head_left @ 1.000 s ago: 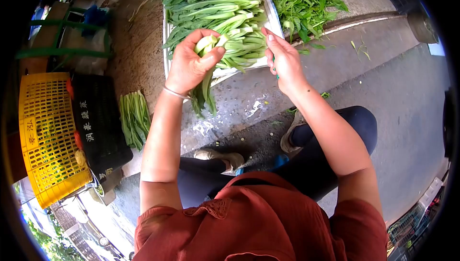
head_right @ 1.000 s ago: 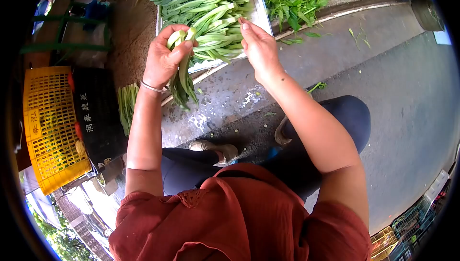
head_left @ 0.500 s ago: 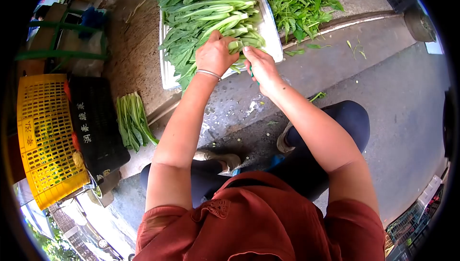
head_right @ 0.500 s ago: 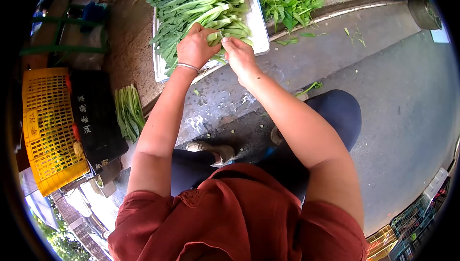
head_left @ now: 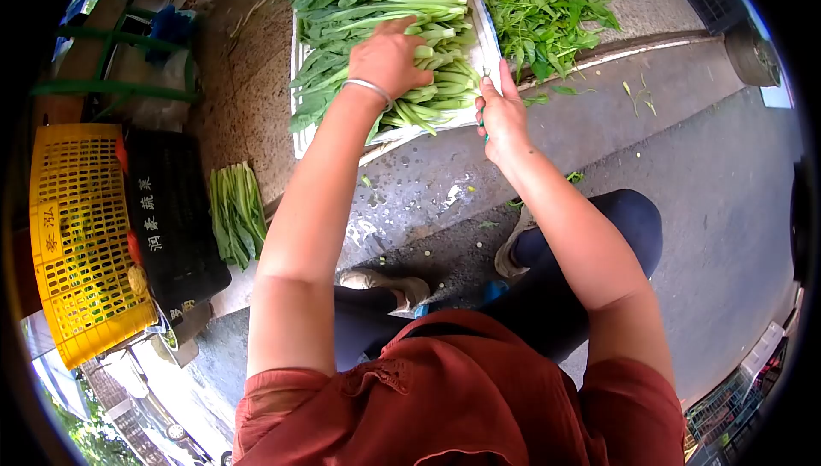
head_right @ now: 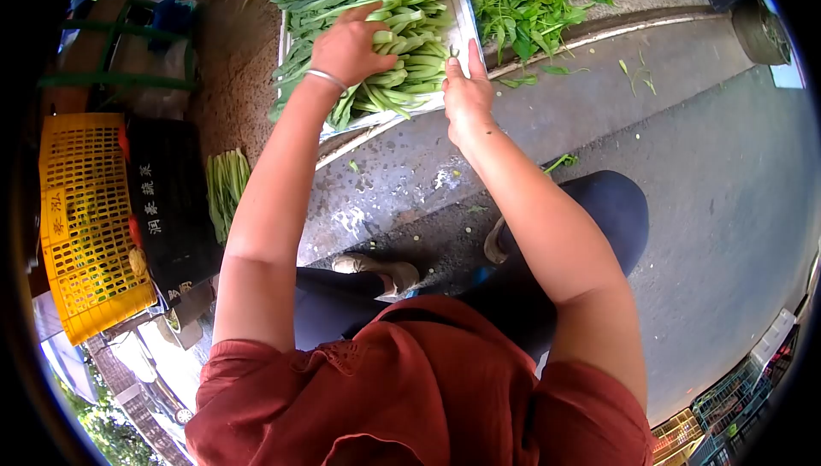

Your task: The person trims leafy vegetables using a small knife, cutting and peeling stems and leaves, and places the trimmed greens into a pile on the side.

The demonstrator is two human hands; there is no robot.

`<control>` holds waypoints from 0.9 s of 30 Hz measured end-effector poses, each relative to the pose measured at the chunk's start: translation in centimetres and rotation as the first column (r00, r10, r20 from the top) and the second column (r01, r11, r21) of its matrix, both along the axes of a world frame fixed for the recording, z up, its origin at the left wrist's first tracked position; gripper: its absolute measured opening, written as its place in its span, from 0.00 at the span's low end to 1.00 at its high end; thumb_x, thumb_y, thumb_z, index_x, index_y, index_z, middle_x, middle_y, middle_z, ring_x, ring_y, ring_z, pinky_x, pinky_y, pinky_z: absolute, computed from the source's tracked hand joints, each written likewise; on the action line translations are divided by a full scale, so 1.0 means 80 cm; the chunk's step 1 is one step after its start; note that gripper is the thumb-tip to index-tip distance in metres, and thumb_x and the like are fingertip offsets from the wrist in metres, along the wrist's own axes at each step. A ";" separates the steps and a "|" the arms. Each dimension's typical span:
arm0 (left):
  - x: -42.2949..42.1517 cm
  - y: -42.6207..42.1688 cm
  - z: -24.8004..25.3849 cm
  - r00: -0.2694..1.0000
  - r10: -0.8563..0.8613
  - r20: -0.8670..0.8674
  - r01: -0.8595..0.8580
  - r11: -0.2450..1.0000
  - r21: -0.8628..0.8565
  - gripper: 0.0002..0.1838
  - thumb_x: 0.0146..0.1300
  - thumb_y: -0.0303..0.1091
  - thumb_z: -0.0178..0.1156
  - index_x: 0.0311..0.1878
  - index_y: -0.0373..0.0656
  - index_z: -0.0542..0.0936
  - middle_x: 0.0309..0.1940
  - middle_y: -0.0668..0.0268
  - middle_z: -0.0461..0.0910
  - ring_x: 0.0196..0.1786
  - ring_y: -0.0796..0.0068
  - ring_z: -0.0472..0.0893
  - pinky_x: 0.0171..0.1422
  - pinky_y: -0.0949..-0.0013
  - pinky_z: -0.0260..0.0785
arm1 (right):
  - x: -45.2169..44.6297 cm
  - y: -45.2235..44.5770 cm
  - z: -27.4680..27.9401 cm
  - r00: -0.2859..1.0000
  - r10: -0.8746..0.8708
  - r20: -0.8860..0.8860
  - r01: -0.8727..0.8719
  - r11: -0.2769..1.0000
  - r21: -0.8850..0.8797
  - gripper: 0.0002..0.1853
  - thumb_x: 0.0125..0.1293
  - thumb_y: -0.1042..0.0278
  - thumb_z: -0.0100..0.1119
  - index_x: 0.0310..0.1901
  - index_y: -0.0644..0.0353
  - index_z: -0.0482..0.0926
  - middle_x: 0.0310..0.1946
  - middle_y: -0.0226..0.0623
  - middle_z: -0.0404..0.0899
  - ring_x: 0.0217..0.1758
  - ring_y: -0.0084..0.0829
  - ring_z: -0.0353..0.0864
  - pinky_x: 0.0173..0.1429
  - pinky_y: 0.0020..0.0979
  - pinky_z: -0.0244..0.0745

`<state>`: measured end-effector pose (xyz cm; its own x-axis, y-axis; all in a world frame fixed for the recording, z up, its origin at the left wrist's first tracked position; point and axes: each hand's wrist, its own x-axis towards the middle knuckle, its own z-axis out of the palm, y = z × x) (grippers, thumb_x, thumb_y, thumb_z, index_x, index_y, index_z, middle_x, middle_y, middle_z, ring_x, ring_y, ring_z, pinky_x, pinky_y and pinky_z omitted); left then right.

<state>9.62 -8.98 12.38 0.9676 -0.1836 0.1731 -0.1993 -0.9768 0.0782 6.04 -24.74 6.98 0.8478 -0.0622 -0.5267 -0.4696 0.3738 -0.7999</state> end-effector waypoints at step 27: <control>-0.049 0.021 0.012 0.986 -0.120 -0.116 0.101 0.982 -0.162 0.15 0.39 0.40 0.67 0.33 0.52 0.80 0.46 0.73 0.73 0.36 0.69 0.79 0.39 0.65 0.72 | 0.014 0.016 0.034 0.938 0.309 0.160 -0.323 0.944 0.072 0.16 0.57 0.55 0.62 0.38 0.59 0.76 0.22 0.25 0.71 0.20 0.14 0.67 0.20 0.17 0.57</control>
